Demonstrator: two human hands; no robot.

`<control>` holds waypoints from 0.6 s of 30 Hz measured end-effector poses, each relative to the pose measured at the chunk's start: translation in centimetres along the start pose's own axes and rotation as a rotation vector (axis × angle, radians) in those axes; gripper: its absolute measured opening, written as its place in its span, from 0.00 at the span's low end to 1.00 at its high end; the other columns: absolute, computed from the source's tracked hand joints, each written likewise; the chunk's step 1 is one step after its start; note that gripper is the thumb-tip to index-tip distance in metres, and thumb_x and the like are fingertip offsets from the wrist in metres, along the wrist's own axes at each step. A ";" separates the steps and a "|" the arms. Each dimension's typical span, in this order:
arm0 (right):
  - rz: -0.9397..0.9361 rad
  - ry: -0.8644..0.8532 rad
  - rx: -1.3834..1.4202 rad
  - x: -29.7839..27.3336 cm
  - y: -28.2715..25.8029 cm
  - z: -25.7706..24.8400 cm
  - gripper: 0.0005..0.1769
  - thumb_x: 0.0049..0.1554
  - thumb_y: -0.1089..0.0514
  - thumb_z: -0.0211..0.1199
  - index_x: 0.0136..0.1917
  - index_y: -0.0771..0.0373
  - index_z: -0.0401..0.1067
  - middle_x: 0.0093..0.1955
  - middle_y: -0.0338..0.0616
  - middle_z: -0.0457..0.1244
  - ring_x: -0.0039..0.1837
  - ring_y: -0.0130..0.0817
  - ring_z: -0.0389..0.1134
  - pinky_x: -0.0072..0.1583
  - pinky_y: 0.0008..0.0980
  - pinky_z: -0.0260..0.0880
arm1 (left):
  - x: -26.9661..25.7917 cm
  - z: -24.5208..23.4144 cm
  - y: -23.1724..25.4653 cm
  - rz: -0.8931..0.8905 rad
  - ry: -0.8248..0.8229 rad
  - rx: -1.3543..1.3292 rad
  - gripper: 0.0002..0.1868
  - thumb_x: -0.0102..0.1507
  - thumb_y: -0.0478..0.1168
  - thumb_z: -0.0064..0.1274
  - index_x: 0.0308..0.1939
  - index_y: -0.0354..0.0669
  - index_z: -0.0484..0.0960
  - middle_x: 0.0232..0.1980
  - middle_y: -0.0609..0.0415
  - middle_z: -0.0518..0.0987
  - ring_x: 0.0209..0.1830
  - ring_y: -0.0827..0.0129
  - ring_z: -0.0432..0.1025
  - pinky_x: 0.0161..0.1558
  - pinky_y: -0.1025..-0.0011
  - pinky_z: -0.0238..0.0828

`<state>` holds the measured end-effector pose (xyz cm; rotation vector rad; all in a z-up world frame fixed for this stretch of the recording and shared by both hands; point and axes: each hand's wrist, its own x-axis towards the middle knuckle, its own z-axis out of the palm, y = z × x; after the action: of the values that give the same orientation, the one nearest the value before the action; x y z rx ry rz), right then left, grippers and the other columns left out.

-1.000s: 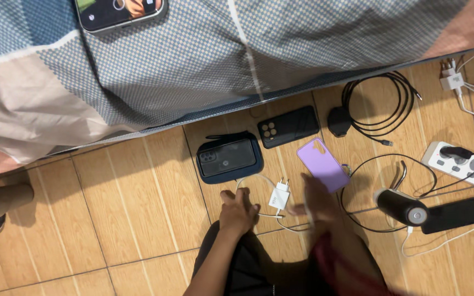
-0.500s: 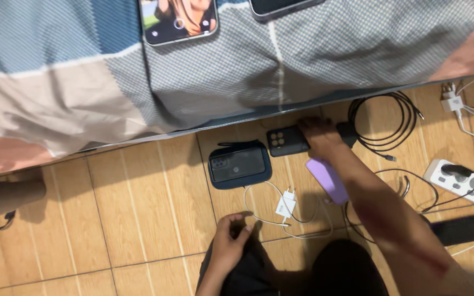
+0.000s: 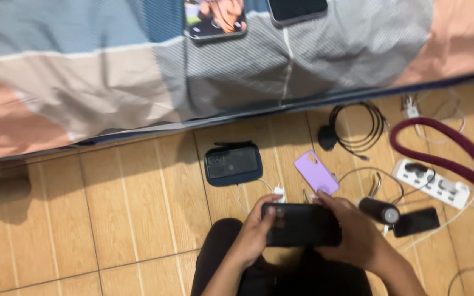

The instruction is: The person unplugs a charger from a wall socket, then sits on the floor and connects multiple smartphones and a portable speaker to a power strip using various cables. The person moves phones and cables around, plugs and unplugs devices, and places some phones on the bed.

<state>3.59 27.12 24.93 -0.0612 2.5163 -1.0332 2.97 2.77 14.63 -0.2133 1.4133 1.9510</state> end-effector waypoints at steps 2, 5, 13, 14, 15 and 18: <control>-0.142 0.026 -0.074 0.4 -0.3 0.4 0.68 0.29 0.52 0.85 0.78 0.58 0.55 0.68 0.48 0.64 0.68 0.48 0.65 0.65 0.39 0.65 | -1.5 -0.5 0.2 0.097 -0.017 -0.019 0.21 0.76 0.49 0.41 0.70 0.44 0.70 0.56 0.47 0.77 0.55 0.66 0.72 0.59 0.70 0.70; -0.205 0.194 -0.163 3.1 -2.2 -0.9 0.54 0.34 0.49 0.85 0.70 0.62 0.66 0.67 0.53 0.64 0.63 0.49 0.67 0.61 0.41 0.67 | -3.1 -2.8 1.2 -0.009 -0.004 -0.152 0.24 0.70 0.55 0.38 0.67 0.52 0.67 0.53 0.49 0.77 0.45 0.62 0.77 0.43 0.64 0.79; -0.226 0.789 -0.254 21.2 -17.6 -7.4 0.36 0.55 0.33 0.74 0.52 0.71 0.76 0.48 0.55 0.68 0.51 0.51 0.70 0.54 0.46 0.71 | -8.4 -5.8 2.4 0.117 0.145 -0.212 0.28 0.67 0.60 0.36 0.68 0.57 0.64 0.58 0.50 0.77 0.48 0.63 0.79 0.35 0.62 0.85; -0.195 0.779 -0.330 23.6 -20.0 -7.7 0.44 0.50 0.28 0.75 0.54 0.73 0.74 0.50 0.59 0.67 0.54 0.55 0.69 0.55 0.49 0.70 | -8.7 -5.8 2.7 0.129 0.156 -0.228 0.28 0.67 0.60 0.36 0.68 0.57 0.64 0.58 0.50 0.77 0.48 0.62 0.79 0.34 0.62 0.85; -0.165 0.767 -0.403 25.4 -22.2 -7.9 0.53 0.46 0.22 0.75 0.55 0.76 0.72 0.51 0.64 0.65 0.56 0.60 0.68 0.56 0.51 0.69 | -9.0 -6.0 2.9 0.141 0.170 -0.244 0.28 0.67 0.60 0.36 0.68 0.57 0.64 0.58 0.49 0.77 0.47 0.62 0.80 0.34 0.62 0.84; -0.090 0.696 -0.479 28.3 -26.0 -8.8 0.66 0.33 0.24 0.81 0.59 0.83 0.64 0.59 0.68 0.61 0.60 0.63 0.66 0.53 0.48 0.71 | -10.2 -6.8 3.6 0.156 0.194 -0.237 0.28 0.66 0.60 0.36 0.68 0.58 0.63 0.58 0.50 0.76 0.48 0.63 0.80 0.35 0.61 0.87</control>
<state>-28.65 8.60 38.00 0.0603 3.3784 -0.4984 6.42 -8.35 19.95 -0.4221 1.3502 2.2792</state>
